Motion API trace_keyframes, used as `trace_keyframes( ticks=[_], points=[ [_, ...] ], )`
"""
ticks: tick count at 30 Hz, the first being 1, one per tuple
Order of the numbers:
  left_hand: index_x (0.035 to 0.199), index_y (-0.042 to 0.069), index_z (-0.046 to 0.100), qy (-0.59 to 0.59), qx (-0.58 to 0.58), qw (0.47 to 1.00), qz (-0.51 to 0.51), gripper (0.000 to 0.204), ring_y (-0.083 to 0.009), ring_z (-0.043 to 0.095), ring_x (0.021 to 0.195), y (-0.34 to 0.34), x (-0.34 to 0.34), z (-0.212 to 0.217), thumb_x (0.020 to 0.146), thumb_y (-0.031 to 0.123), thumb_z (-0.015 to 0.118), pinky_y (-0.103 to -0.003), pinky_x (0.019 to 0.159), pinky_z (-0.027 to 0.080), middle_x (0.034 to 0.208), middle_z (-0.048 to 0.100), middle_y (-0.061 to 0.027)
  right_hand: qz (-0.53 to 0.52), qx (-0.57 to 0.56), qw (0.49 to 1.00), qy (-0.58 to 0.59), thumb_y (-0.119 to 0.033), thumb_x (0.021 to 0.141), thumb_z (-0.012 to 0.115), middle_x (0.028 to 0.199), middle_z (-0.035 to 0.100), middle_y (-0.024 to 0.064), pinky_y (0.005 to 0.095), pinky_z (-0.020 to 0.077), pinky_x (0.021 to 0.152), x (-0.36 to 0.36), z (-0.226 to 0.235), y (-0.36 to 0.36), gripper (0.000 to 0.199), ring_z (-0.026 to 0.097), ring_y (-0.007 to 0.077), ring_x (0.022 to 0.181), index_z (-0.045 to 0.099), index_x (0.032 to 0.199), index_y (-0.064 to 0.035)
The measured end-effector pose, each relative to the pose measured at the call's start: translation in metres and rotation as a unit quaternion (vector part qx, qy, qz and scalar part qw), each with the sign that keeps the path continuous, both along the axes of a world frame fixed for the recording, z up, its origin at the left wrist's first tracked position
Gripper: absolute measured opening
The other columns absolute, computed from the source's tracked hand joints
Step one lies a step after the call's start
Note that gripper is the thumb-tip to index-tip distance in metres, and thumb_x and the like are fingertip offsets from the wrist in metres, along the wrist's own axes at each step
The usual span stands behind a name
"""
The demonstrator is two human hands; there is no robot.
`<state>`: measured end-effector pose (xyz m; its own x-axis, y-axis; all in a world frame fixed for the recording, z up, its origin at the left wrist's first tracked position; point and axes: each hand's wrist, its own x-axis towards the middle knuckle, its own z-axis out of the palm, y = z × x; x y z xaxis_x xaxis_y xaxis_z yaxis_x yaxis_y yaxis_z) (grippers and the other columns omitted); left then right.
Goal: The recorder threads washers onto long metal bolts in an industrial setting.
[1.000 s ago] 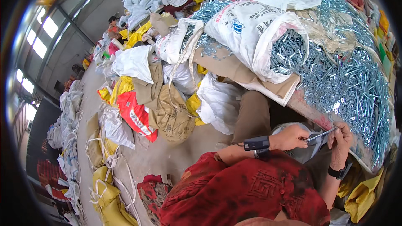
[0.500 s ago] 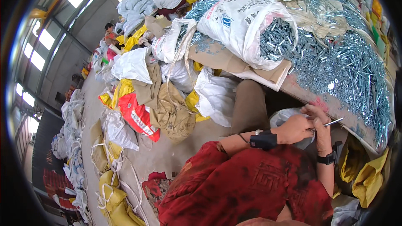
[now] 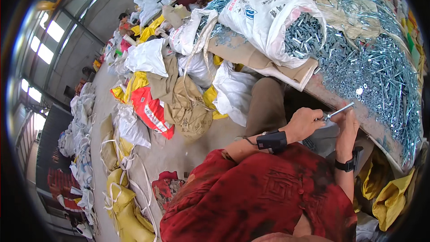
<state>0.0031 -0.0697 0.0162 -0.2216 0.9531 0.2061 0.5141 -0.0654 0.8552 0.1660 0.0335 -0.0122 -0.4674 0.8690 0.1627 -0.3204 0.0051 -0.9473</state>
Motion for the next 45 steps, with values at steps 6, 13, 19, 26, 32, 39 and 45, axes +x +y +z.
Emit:
trace_keyframes(
  ticks=[6, 13, 19, 26, 32, 39, 45],
  points=[
    [0.084, 0.0, 0.064, 0.041, 0.014, 0.996, -0.076, 0.022, -0.0343, 0.058, 0.062, 0.011, 0.009, -0.019, 0.081, 0.021, 0.071, -0.041, 0.06, 0.046, 0.068, 0.058, -0.0198, -0.046, 0.024, 0.998, -0.023, -0.035, 0.103, 0.051, 0.076, 0.064, 0.0032, 0.0255, 0.0437, 0.068, 0.006, 0.002, -0.007, 0.038, 0.059, 0.0104, 0.073, 0.066, 0.1, -0.0002],
    [0.085, 0.004, 0.063, 0.108, 0.018, 0.988, -0.106, 0.024, -0.0414, 0.063, 0.073, 0.016, 0.02, -0.014, 0.082, 0.026, 0.071, -0.05, 0.065, 0.046, 0.072, 0.062, -0.0206, -0.111, 0.111, 0.983, -0.098, -0.025, 0.101, 0.055, 0.067, 0.057, -0.0005, 0.0247, 0.04, 0.058, 0.019, 0.009, -0.009, 0.032, 0.052, 0.0074, 0.063, 0.064, 0.084, -0.0002],
    [0.089, 0.003, 0.061, 0.196, 0.106, 0.97, -0.097, 0.023, -0.0399, 0.064, 0.079, -0.001, 0.011, -0.01, 0.083, 0.023, 0.07, -0.05, 0.067, 0.049, 0.082, 0.064, -0.0166, -0.057, 0.091, 0.987, -0.118, -0.022, 0.1, 0.057, 0.061, 0.049, -0.0042, 0.0212, 0.035, 0.05, 0.017, 0.022, -0.023, 0.031, 0.045, 0.0031, 0.053, 0.055, 0.073, -0.007],
    [0.071, 0.013, 0.066, 0.316, 0.207, 0.925, -0.042, 0.012, -0.019, 0.058, 0.089, -0.002, 0.004, 0.032, 0.076, 0.023, 0.071, -0.033, 0.054, 0.052, 0.087, 0.059, 0.0012, -0.089, 0.178, 0.953, -0.229, -0.019, 0.097, 0.059, 0.068, 0.048, -0.0049, 0.0263, 0.0347, 0.053, 0.006, 0.06, -0.037, 0.019, 0.041, 0.0058, 0.062, 0.063, 0.089, -0.0018],
    [0.076, -0.001, 0.062, -0.184, -0.033, 0.908, -0.375, 0.009, -0.0093, 0.05, 0.069, 0.035, -0.019, 0.022, 0.079, 0.002, 0.07, -0.027, 0.061, 0.04, 0.077, 0.056, -0.0013, 0.096, 0.131, 0.977, -0.141, -0.018, 0.099, 0.058, 0.062, 0.05, -0.0031, 0.0247, 0.0362, 0.05, 0.033, 0.051, -0.035, 0.028, 0.045, 0.0044, 0.057, 0.056, 0.074, -0.0058],
    [0.085, 0.0, 0.066, -0.28, -0.229, 0.887, -0.286, 0.014, -0.0036, 0.04, 0.048, 0.046, -0.019, -0.031, 0.094, 0.01, 0.06, -0.021, 0.043, 0.026, 0.074, 0.063, -0.0049, -0.009, 0.122, 0.981, -0.151, -0.028, 0.096, 0.064, 0.063, 0.054, 0.0041, 0.0312, 0.0415, 0.055, 0.072, 0.042, -0.002, 0.036, 0.053, 0.0131, 0.059, 0.054, 0.073, -0.0012],
    [0.106, -0.001, 0.06, -0.374, -0.22, 0.885, -0.169, 0.021, -0.0075, 0.042, 0.039, 0.046, -0.021, -0.042, 0.102, 0.017, 0.05, -0.021, 0.034, 0.027, 0.068, 0.063, -0.0106, -0.142, 0.266, 0.877, -0.374, -0.02, 0.091, 0.068, 0.078, 0.067, 0.0166, 0.0384, 0.0481, 0.061, 0.069, 0.009, 0.054, 0.018, 0.064, 0.0319, 0.068, 0.066, 0.091, -0.0028]
  ],
)
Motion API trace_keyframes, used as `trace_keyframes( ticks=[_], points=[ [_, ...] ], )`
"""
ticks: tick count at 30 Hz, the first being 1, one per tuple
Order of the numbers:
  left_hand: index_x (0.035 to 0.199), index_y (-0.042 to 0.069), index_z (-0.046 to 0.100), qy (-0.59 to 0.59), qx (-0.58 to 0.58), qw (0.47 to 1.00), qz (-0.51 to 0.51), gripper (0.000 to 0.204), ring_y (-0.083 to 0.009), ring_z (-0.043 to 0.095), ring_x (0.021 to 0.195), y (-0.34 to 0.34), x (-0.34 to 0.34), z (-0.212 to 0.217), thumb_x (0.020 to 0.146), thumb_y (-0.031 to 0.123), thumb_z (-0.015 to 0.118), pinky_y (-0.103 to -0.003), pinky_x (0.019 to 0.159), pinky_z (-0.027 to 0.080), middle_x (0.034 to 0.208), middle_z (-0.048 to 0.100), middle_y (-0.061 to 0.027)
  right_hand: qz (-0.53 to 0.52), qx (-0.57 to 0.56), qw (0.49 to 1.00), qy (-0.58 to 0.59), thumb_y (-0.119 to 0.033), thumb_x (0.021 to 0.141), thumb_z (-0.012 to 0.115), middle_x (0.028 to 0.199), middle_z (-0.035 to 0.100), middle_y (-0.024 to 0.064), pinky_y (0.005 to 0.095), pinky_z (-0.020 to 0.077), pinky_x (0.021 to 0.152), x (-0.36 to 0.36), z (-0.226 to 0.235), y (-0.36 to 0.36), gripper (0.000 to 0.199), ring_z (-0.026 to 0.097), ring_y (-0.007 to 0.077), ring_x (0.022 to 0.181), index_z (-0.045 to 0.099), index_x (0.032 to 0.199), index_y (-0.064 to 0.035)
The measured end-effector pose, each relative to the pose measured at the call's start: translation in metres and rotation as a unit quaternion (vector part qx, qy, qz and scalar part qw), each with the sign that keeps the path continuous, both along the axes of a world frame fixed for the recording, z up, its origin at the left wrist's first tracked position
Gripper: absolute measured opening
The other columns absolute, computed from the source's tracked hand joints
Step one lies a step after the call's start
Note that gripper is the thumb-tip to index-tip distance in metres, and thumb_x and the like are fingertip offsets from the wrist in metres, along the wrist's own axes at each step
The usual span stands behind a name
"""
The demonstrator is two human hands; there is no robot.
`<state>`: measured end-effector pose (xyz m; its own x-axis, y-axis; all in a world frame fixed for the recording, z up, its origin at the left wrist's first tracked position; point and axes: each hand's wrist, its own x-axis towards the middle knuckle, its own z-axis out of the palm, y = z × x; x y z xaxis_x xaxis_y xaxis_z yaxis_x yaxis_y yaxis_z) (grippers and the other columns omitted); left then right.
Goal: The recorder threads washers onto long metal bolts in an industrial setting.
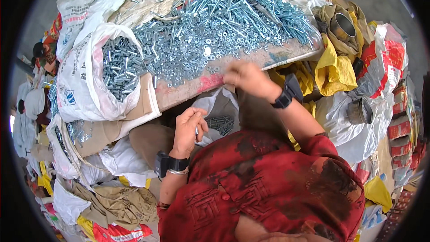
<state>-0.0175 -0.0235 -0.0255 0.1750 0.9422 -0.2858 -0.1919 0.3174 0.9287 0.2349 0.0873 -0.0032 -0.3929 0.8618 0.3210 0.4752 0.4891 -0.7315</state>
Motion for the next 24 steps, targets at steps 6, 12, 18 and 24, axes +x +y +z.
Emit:
trace_keyframes(
  ticks=[6, 12, 18, 24],
  points=[
    [0.106, 0.002, 0.058, -0.089, -0.079, 0.99, 0.071, 0.016, -0.0076, 0.044, 0.042, 0.005, 0.002, 0.003, 0.101, 0.016, 0.052, -0.02, 0.038, 0.028, 0.068, 0.061, -0.0075, -0.257, 0.161, 0.941, -0.149, -0.023, 0.09, 0.064, 0.091, 0.064, 0.0169, 0.0489, 0.0508, 0.068, 0.028, -0.004, 0.112, 0.017, 0.066, 0.0388, 0.08, 0.063, 0.089, -0.0055],
    [0.105, 0.004, 0.058, -0.054, -0.066, 0.996, 0.009, 0.013, -0.0057, 0.045, 0.047, 0.022, -0.007, 0.008, 0.101, 0.014, 0.052, -0.019, 0.04, 0.027, 0.066, 0.058, -0.0043, -0.248, 0.201, 0.914, -0.252, -0.019, 0.087, 0.067, 0.088, 0.062, 0.0174, 0.0486, 0.0508, 0.064, 0.02, 0.014, 0.111, 0.016, 0.065, 0.038, 0.075, 0.062, 0.085, -0.0039],
    [0.103, 0.003, 0.066, 0.186, 0.183, 0.965, 0.018, 0.012, -0.0062, 0.049, 0.056, 0.083, 0.01, 0.021, 0.096, 0.011, 0.06, -0.024, 0.048, 0.036, 0.069, 0.059, -0.0035, -0.233, 0.137, 0.888, 0.372, -0.005, 0.089, 0.07, 0.076, 0.059, 0.0082, 0.0284, 0.0467, 0.054, 0.029, 0.062, 0.06, 0.012, 0.064, 0.015, 0.062, 0.059, 0.092, -0.0026],
    [0.114, 0.007, 0.067, 0.449, 0.495, 0.742, 0.05, 0.025, -0.0314, 0.066, 0.074, 0.168, 0.074, 0.039, 0.089, 0.01, 0.063, -0.044, 0.064, 0.05, 0.089, 0.065, -0.0127, -0.266, 0.243, 0.928, 0.1, -0.002, 0.089, 0.069, 0.071, 0.057, 0.0063, 0.0267, 0.0433, 0.051, 0.068, 0.025, 0.034, 0.016, 0.056, 0.0125, 0.055, 0.056, 0.097, -0.003]
  ],
)
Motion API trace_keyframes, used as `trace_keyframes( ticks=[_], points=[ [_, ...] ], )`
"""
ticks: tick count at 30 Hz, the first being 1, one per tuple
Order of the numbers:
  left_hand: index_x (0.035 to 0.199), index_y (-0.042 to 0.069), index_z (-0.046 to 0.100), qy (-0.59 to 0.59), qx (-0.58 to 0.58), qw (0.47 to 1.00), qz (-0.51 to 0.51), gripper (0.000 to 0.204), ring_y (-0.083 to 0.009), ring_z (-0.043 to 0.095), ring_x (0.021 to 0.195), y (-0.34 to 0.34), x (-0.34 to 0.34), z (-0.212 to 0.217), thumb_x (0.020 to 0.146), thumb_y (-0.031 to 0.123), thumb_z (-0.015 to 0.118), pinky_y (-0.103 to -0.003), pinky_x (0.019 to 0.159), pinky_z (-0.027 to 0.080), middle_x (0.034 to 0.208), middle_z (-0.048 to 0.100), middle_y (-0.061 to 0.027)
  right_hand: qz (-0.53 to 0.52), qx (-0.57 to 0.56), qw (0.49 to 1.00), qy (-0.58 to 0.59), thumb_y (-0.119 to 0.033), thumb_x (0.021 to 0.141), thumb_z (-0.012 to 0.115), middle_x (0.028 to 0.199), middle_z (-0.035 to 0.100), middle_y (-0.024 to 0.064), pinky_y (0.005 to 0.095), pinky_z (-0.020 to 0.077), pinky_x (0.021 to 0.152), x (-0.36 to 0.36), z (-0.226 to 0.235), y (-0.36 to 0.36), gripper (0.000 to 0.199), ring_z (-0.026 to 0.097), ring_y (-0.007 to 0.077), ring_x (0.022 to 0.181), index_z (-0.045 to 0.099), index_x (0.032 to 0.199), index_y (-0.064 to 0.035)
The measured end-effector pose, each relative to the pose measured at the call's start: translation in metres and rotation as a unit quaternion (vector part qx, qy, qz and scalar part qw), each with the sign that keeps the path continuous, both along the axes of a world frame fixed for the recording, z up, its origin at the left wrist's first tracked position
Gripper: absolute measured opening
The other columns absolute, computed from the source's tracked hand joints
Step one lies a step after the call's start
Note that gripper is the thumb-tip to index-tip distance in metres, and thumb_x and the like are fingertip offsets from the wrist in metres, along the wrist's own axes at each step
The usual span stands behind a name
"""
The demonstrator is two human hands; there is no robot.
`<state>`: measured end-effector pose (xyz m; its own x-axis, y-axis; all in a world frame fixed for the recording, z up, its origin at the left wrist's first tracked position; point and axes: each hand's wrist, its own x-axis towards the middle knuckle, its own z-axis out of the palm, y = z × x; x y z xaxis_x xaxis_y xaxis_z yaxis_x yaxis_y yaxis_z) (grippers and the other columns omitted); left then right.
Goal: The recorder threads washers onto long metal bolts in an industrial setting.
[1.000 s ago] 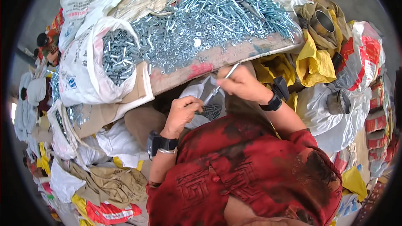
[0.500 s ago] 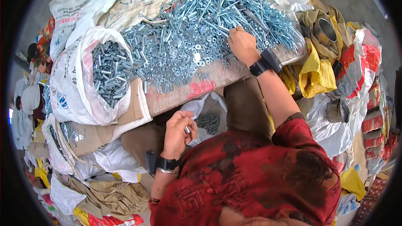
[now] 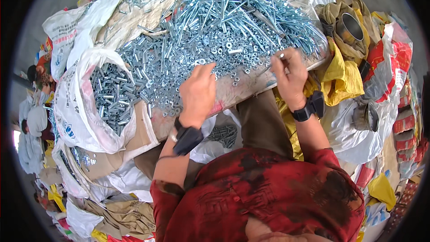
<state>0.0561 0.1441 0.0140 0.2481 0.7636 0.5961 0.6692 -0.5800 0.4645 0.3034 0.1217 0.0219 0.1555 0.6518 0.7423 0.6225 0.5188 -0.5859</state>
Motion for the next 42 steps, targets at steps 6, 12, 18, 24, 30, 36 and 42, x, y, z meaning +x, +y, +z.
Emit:
trace_keyframes(
  ticks=[6, 12, 18, 24, 30, 36, 42],
  points=[
    [0.108, 0.008, 0.061, 0.172, -0.051, 0.984, -0.019, 0.021, -0.0368, 0.065, 0.072, 0.056, 0.059, -0.006, 0.089, 0.016, 0.064, -0.047, 0.061, 0.051, 0.09, 0.061, -0.0135, 0.044, -0.1, 0.994, 0.026, -0.002, 0.096, 0.059, 0.079, 0.061, 0.0039, 0.0244, 0.0452, 0.055, -0.005, -0.054, 0.003, 0.002, 0.059, 0.009, 0.059, 0.058, 0.095, -0.0027],
    [0.088, 0.006, 0.055, 0.233, 0.012, 0.971, -0.051, 0.004, -0.0302, 0.065, 0.062, 0.053, 0.067, -0.014, 0.086, 0.008, 0.057, -0.042, 0.054, 0.053, 0.083, 0.057, -0.0129, 0.036, -0.118, 0.983, 0.139, -0.006, 0.096, 0.061, 0.069, 0.062, 0.005, 0.0288, 0.0466, 0.053, -0.006, -0.062, 0.009, 0.005, 0.061, 0.0152, 0.056, 0.059, 0.098, -0.0025],
    [0.094, 0.007, 0.057, 0.255, 0.024, 0.959, -0.122, 0.007, -0.0311, 0.062, 0.064, 0.043, 0.059, -0.014, 0.089, 0.01, 0.061, -0.041, 0.055, 0.05, 0.085, 0.054, -0.0127, 0.015, -0.072, 0.995, 0.068, -0.006, 0.094, 0.062, 0.071, 0.058, 0.0103, 0.0346, 0.045, 0.055, -0.007, -0.067, 0.012, 0.004, 0.058, 0.0246, 0.058, 0.061, 0.095, -0.0032],
    [0.1, 0.004, 0.063, -0.397, -0.393, 0.823, -0.106, 0.01, -0.011, 0.049, 0.051, 0.073, 0.035, -0.004, 0.094, 0.012, 0.061, -0.025, 0.048, 0.04, 0.084, 0.063, -0.0048, 0.051, -0.09, 0.991, 0.083, -0.005, 0.092, 0.063, 0.076, 0.059, 0.0112, 0.0364, 0.0452, 0.057, 0.001, -0.071, 0.011, 0.004, 0.058, 0.0284, 0.061, 0.061, 0.095, -0.0034],
    [0.078, -0.001, 0.067, -0.247, -0.243, 0.934, 0.086, 0.018, -0.0161, 0.051, 0.051, 0.125, 0.048, -0.018, 0.089, 0.015, 0.066, -0.035, 0.052, 0.043, 0.07, 0.066, -0.0078, 0.079, -0.062, 0.993, 0.065, -0.003, 0.091, 0.063, 0.081, 0.059, 0.0135, 0.0381, 0.0461, 0.059, -0.001, -0.065, 0.008, 0.006, 0.058, 0.0315, 0.064, 0.06, 0.096, -0.0029],
    [0.086, 0.0, 0.07, 0.036, -0.129, 0.955, 0.266, 0.029, -0.0412, 0.068, 0.085, 0.131, 0.098, 0.012, 0.08, 0.029, 0.074, -0.049, 0.075, 0.052, 0.086, 0.07, -0.0222, 0.087, -0.048, 0.994, 0.052, -0.004, 0.09, 0.063, 0.081, 0.058, 0.0138, 0.039, 0.0463, 0.059, 0.006, -0.064, 0.008, 0.006, 0.059, 0.0324, 0.065, 0.06, 0.095, -0.0027],
    [0.085, 0.0, 0.07, 0.131, -0.151, 0.944, 0.261, 0.022, -0.0427, 0.068, 0.088, 0.129, 0.084, 0.025, 0.08, 0.021, 0.065, -0.051, 0.08, 0.053, 0.09, 0.07, -0.0227, 0.094, -0.062, 0.992, 0.056, -0.003, 0.09, 0.063, 0.08, 0.058, 0.013, 0.0386, 0.0463, 0.059, 0.007, -0.061, 0.007, 0.005, 0.06, 0.032, 0.066, 0.06, 0.094, -0.0026]
  ],
)
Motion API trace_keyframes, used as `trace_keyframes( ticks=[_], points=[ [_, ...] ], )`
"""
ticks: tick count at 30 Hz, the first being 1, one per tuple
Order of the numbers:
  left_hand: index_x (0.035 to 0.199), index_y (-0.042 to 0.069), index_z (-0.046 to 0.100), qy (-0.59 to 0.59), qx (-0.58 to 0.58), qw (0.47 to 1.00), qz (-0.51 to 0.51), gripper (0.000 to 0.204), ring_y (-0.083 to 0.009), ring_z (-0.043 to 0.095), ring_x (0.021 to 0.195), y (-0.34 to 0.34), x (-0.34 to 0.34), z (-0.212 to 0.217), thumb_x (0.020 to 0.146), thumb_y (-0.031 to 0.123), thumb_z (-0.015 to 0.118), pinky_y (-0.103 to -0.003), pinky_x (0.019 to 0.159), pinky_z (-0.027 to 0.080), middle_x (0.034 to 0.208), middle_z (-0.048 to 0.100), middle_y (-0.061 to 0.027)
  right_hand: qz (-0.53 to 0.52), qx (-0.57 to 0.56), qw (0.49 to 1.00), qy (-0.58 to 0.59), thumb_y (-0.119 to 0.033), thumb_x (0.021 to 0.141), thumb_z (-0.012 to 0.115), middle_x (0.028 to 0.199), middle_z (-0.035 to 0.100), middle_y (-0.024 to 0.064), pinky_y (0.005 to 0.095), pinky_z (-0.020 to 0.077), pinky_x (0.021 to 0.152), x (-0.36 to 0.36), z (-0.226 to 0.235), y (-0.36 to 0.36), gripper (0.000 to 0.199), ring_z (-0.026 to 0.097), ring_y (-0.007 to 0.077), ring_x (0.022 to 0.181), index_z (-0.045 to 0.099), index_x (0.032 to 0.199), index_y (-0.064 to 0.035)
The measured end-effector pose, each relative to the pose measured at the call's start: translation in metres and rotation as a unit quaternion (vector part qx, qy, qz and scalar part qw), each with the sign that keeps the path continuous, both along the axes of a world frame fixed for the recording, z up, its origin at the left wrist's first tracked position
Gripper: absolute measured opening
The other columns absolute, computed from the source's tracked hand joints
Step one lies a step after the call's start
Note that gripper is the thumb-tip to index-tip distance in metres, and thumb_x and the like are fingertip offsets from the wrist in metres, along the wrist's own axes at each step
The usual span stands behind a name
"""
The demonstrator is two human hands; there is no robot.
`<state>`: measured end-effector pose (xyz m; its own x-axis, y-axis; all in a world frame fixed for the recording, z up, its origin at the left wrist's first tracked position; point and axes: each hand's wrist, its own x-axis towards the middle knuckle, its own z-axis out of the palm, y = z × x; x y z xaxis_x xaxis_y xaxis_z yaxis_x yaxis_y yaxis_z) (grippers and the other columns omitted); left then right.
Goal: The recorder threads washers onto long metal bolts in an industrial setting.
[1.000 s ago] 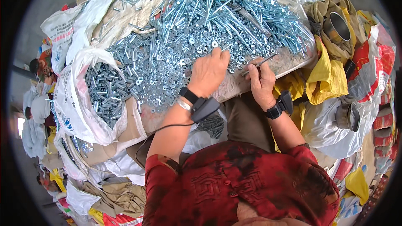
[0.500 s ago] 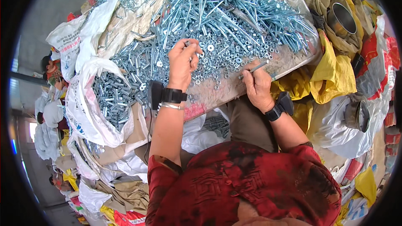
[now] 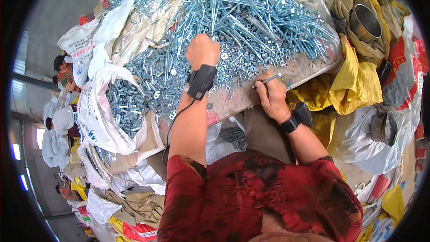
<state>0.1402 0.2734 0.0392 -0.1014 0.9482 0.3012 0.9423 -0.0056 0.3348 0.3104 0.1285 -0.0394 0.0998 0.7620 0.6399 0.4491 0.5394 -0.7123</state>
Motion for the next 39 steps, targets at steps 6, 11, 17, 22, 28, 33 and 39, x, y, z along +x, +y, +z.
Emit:
trace_keyframes(
  ticks=[6, 11, 17, 22, 28, 33, 39],
  points=[
    [0.09, 0.002, 0.066, -0.28, -0.093, 0.944, -0.144, 0.027, -0.0207, 0.061, 0.059, -0.059, -0.083, -0.013, 0.096, 0.027, 0.058, -0.032, 0.047, 0.043, 0.075, 0.067, -0.0131, 0.069, 0.014, 0.997, 0.009, -0.004, 0.088, 0.067, 0.083, 0.06, 0.0116, 0.0348, 0.047, 0.062, 0.005, 0.003, 0.0, 0.005, 0.06, 0.0287, 0.069, 0.064, 0.092, -0.0024],
    [0.11, 0.004, 0.06, -0.753, -0.186, 0.601, -0.191, 0.024, -0.0118, 0.053, 0.056, -0.152, -0.113, -0.021, 0.102, 0.025, 0.053, -0.021, 0.041, 0.035, 0.089, 0.064, -0.0141, 0.09, 0.008, 0.996, -0.01, -0.007, 0.09, 0.067, 0.077, 0.056, 0.013, 0.0365, 0.0442, 0.063, 0.0, 0.035, -0.027, 0.009, 0.056, 0.0305, 0.067, 0.064, 0.09, 0.0011],
    [0.111, 0.003, 0.058, -0.838, -0.178, 0.489, -0.166, 0.021, -0.0148, 0.057, 0.058, -0.223, -0.121, -0.038, 0.103, 0.021, 0.05, -0.022, 0.04, 0.035, 0.087, 0.066, -0.0171, 0.264, -0.094, 0.957, -0.074, -0.011, 0.092, 0.066, 0.077, 0.058, 0.0136, 0.0367, 0.0451, 0.059, -0.036, 0.058, -0.071, 0.013, 0.059, 0.0311, 0.064, 0.064, 0.102, -0.0027],
    [0.118, 0.004, 0.056, -0.862, -0.152, 0.45, -0.177, 0.025, -0.0164, 0.057, 0.06, -0.254, -0.142, -0.038, 0.105, 0.023, 0.048, -0.023, 0.041, 0.037, 0.092, 0.066, -0.02, 0.347, -0.123, 0.924, -0.104, -0.01, 0.09, 0.068, 0.077, 0.063, 0.0141, 0.039, 0.0475, 0.059, -0.059, 0.069, -0.101, 0.021, 0.063, 0.033, 0.065, 0.064, 0.109, -0.0064],
    [0.115, 0.005, 0.056, -0.853, -0.108, 0.48, -0.174, 0.022, -0.0166, 0.056, 0.06, -0.279, -0.146, -0.02, 0.104, 0.023, 0.05, -0.023, 0.042, 0.038, 0.096, 0.066, -0.0204, 0.342, -0.102, 0.921, -0.158, -0.008, 0.089, 0.069, 0.085, 0.068, 0.0137, 0.0372, 0.0501, 0.061, -0.076, 0.088, -0.12, 0.019, 0.066, 0.0324, 0.07, 0.066, 0.107, -0.0048],
    [0.124, 0.005, 0.057, -0.885, -0.102, 0.425, -0.163, 0.031, -0.0126, 0.05, 0.058, -0.286, -0.156, -0.028, 0.104, 0.027, 0.051, -0.022, 0.044, 0.034, 0.087, 0.058, -0.0092, 0.375, -0.109, 0.914, -0.113, -0.007, 0.09, 0.067, 0.088, 0.068, 0.014, 0.0344, 0.0506, 0.063, -0.08, 0.095, -0.122, 0.018, 0.067, 0.0291, 0.071, 0.067, 0.107, -0.0027],
    [0.13, -0.002, 0.055, -0.88, -0.161, 0.368, -0.252, 0.041, -0.0085, 0.038, 0.05, -0.284, -0.162, -0.033, 0.104, 0.029, 0.05, -0.023, 0.044, 0.03, 0.07, 0.043, -0.0006, 0.341, -0.127, 0.92, -0.147, -0.008, 0.09, 0.067, 0.091, 0.068, 0.0139, 0.0338, 0.0506, 0.068, -0.081, 0.105, -0.108, 0.02, 0.066, 0.0272, 0.075, 0.067, 0.108, 0.0005]
  ],
)
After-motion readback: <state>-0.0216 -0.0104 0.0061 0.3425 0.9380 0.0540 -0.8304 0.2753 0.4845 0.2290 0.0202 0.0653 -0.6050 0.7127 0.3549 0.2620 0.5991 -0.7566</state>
